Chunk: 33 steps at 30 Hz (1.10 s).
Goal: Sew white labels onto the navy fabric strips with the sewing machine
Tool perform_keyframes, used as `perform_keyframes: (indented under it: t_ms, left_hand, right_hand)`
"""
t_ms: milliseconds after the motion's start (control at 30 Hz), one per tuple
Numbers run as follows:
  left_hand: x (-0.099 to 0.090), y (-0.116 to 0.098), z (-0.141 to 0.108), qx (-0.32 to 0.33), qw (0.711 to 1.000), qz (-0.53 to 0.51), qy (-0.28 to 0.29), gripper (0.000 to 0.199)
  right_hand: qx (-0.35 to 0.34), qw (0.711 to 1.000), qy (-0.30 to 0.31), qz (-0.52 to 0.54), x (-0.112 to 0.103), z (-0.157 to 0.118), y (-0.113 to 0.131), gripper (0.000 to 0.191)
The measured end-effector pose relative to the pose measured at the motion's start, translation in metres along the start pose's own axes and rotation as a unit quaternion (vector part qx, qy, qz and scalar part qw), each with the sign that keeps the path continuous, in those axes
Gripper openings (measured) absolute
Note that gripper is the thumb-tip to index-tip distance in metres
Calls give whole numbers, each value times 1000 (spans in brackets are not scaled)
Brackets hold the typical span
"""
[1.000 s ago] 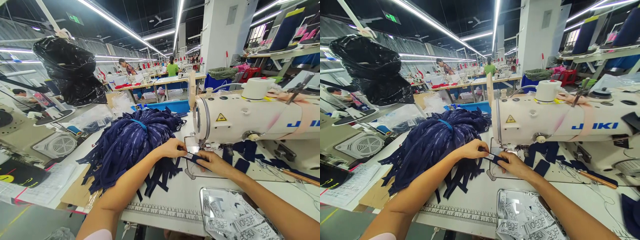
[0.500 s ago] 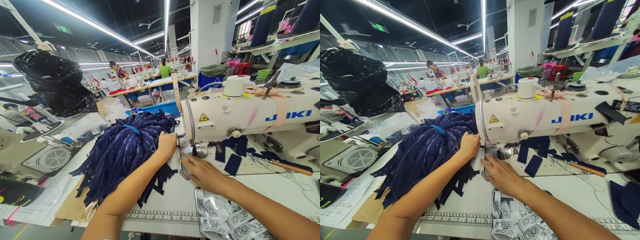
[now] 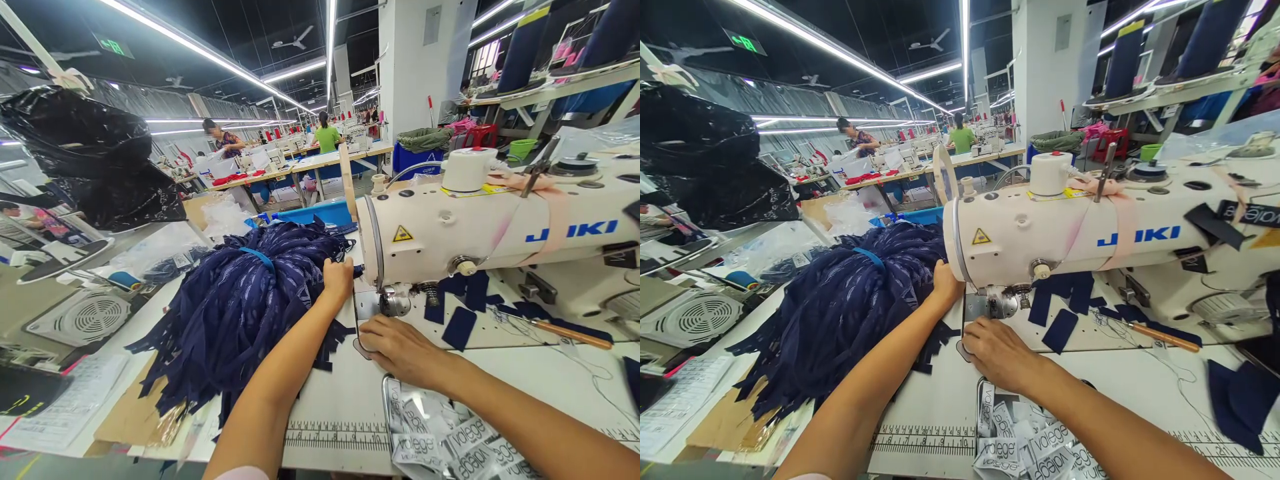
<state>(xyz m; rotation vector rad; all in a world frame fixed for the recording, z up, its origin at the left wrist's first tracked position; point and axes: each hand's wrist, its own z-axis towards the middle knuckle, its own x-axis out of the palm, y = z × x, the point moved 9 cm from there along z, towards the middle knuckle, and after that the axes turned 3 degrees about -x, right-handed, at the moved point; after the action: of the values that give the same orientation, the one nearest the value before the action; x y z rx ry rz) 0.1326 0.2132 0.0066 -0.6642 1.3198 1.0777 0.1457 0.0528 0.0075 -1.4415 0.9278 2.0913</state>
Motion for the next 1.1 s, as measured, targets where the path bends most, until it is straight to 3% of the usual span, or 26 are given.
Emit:
perform_keyframes:
  t_ms: [333,433,533,567,667,767,833,933,1100]
  left_hand:
    - [-5,-4,-8,-10,1000,-24,5,23]
    - [-20,-7,-32,8,1000,-28,-7,19]
    - [-49,2,-64,75,995,-44,-53,20]
    - [-61,13,-73,85,992,-54,-80,19]
    - [-93,70,-87,13,984,-87,-156,20]
    - [-99,102,-78,5,983,-123,-136,20]
    - [-95,97,-67,47,988,-101,-105,19]
    - [-85,75,-58,117,991,-14,-60,22]
    - [-70,49,-70,187,981,39,-46,12]
  right_hand:
    - [-7,1000,-12,19,-1,-2,2,18]
    - [4,999,-23,48,1,-4,-1,20]
    - [17,995,-47,91,5,-5,-9,23]
    - [21,993,-54,105,7,-5,-12,25]
    - [40,986,-68,148,15,-3,-20,30]
    - [77,973,-81,200,20,1,-27,36]
    - [104,961,-97,238,21,5,-31,39]
    - [140,941,-128,281,21,14,-35,42]
    - [199,915,-178,303,26,39,-48,50]
